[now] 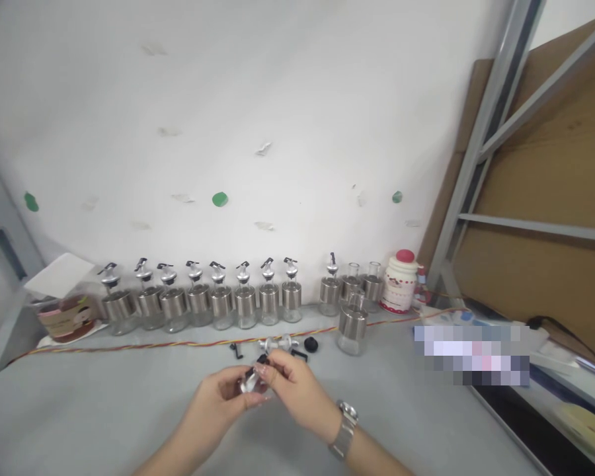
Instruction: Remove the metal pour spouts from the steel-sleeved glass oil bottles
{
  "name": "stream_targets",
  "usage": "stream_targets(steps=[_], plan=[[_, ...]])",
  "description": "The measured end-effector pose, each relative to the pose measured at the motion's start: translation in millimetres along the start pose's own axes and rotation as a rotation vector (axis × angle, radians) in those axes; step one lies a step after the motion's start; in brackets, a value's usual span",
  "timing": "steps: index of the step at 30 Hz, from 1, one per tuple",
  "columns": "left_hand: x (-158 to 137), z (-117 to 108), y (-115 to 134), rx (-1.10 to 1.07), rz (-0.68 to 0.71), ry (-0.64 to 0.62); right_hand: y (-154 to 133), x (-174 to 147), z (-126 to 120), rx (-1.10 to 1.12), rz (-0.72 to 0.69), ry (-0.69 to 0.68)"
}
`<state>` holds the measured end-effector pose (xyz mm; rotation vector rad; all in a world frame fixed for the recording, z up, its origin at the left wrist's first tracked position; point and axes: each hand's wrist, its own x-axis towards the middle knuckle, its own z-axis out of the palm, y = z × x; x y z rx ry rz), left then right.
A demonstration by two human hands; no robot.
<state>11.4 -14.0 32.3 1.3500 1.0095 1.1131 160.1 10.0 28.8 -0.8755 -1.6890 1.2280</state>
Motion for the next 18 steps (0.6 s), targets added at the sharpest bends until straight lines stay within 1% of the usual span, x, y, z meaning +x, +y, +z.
stream_targets(steps=[5,9,12,15,18], plan=[[-1,2,4,-0.050,0.003,-0.018,1,0,-1,0.035,0.029,-0.013],[-3,3,6,-0.018,0.003,-0.017,-1,-1,-2,0.058,0.079,-0.037],[-5,0,8,0.143,0.036,-0.027,-6,-3,-4,0.041,0.079,-0.067],[-8,-5,10,0.381,0.144,-0.024,-12,-5,-8,0.008,0.059,-0.111],[-10,-7,8,0.439,0.233,-0.002,-17,-6,-10,-0.025,0.021,-0.105]])
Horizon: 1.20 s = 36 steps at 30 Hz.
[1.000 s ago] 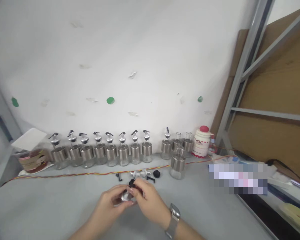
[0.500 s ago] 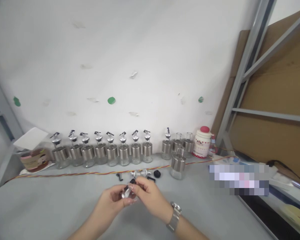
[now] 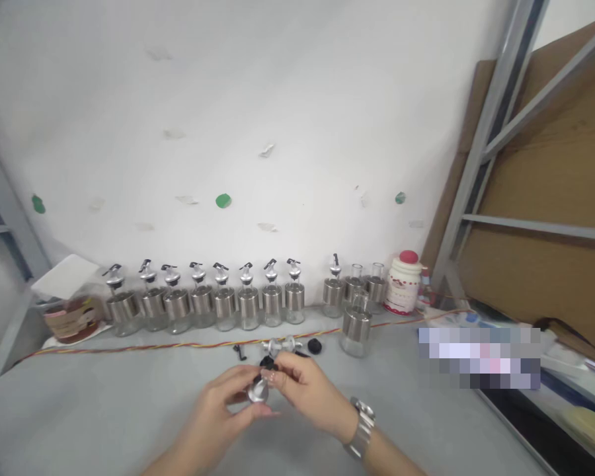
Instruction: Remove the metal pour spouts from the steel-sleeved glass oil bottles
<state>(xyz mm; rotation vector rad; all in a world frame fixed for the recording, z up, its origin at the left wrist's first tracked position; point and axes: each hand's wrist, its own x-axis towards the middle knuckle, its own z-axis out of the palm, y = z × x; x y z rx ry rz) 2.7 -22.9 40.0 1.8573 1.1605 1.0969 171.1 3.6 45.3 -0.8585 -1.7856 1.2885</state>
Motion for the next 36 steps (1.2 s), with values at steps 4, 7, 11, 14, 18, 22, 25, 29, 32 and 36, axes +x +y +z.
stream_targets(steps=[4,7,11,14,18,22,25,29,32,36], plan=[[-2,7,0,-0.017,-0.047,0.019,0,0,1,0.021,0.025,0.008],[-3,14,5,-0.267,-0.174,-0.012,5,2,6,0.119,0.074,0.046],[-1,18,14,-0.500,-0.318,-0.013,13,4,13,0.186,0.075,0.138],[1,18,16,-0.550,-0.348,-0.006,19,5,16,0.187,0.032,0.209],[0,17,17,-0.637,-0.359,-0.038,22,4,21,0.243,0.017,0.233],[2,14,13,-0.708,-0.438,-0.048,16,3,17,0.279,0.025,0.268],[9,5,5,-0.693,-0.534,0.047,6,4,0,0.308,-0.064,0.412],[16,-2,-6,-0.729,-0.480,0.179,5,11,-28,0.087,-0.053,0.457],[16,-2,-14,-0.753,-0.486,0.186,21,18,-38,-0.148,-0.004,0.456],[16,-2,-20,-0.763,-0.497,0.169,44,25,-39,-0.164,0.046,0.437]])
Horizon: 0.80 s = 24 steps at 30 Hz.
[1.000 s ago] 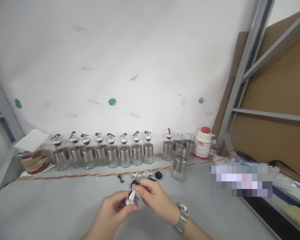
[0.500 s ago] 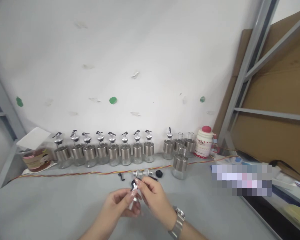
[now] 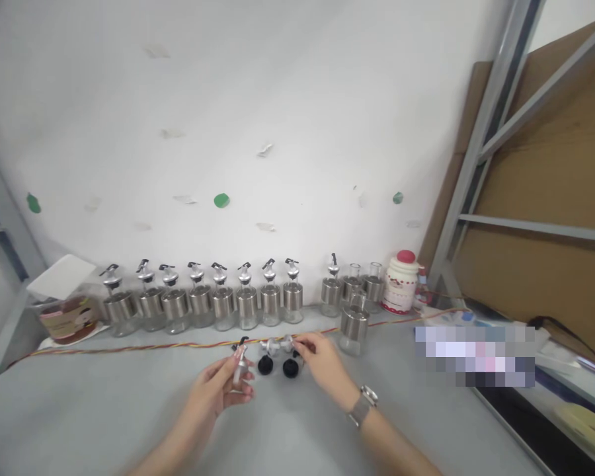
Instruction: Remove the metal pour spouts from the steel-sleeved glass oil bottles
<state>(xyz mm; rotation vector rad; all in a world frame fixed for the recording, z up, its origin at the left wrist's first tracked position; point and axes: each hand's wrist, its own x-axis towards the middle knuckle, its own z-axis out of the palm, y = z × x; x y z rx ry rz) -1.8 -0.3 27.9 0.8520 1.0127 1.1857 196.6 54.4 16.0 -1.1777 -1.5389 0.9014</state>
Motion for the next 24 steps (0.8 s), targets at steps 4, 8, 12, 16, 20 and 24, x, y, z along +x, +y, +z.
stream_targets(steps=[4,8,12,16,20,24], plan=[[4,-4,3,0.007,0.005,0.026,11,4,1,0.011,0.044,-0.025],[3,-4,5,0.017,0.004,0.041,16,6,-1,-0.016,0.072,-0.016],[1,-4,5,0.024,0.030,0.024,19,5,-2,-0.076,0.076,-0.004],[3,-5,5,0.044,0.019,0.024,17,3,-3,-0.118,0.064,-0.026],[3,-4,5,0.041,0.022,0.028,16,5,-3,-0.133,0.052,-0.023],[2,-3,7,0.048,0.017,0.031,19,7,-5,-0.147,0.033,-0.003]])
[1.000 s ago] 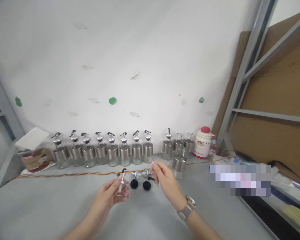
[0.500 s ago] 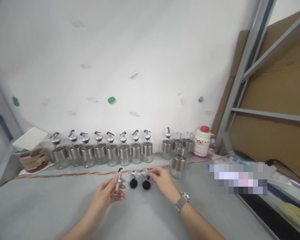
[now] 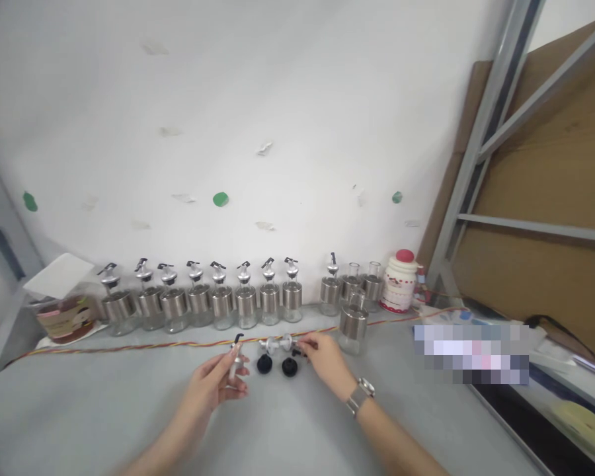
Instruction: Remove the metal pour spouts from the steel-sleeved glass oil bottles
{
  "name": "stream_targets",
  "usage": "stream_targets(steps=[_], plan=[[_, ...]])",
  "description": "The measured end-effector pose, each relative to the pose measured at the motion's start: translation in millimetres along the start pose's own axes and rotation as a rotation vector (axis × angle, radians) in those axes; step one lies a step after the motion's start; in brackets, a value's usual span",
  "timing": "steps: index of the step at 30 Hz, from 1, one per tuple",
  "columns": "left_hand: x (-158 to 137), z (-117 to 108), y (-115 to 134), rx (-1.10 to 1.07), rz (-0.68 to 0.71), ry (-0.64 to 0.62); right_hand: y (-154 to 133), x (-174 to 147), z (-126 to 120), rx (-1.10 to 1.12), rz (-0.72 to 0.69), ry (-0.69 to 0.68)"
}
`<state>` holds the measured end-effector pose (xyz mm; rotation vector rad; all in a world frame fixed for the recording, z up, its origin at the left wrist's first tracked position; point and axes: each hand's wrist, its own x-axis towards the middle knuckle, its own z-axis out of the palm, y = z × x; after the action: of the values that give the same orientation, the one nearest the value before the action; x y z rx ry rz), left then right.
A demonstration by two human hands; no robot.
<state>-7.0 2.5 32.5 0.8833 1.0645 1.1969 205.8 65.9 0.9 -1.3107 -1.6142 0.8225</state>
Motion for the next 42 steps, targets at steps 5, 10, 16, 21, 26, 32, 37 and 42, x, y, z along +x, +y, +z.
stream_targets(steps=[5,10,16,21,26,32,37,42], plan=[[0,0,0,0.023,0.015,-0.018,5,1,0,-0.037,-0.033,0.016],[0,1,-2,0.175,0.092,-0.008,-3,-1,-3,-0.089,-0.056,0.090],[0,-1,-24,0.455,0.299,0.079,-34,-22,-1,-0.176,-0.232,0.083],[-3,-1,-28,0.878,0.489,0.023,-57,-45,7,-0.466,-0.565,-0.206],[-11,6,-24,1.041,0.525,-0.021,-59,-50,12,-0.572,-0.606,-0.303],[-16,7,-26,1.208,0.601,-0.046,-60,-53,15,-0.589,-0.614,-0.254],[-15,7,-30,1.220,0.633,-0.057,-58,-56,24,-0.576,-0.592,-0.193],[-16,8,-26,1.221,0.561,-0.002,-52,-57,36,-0.580,-0.540,-0.106]])
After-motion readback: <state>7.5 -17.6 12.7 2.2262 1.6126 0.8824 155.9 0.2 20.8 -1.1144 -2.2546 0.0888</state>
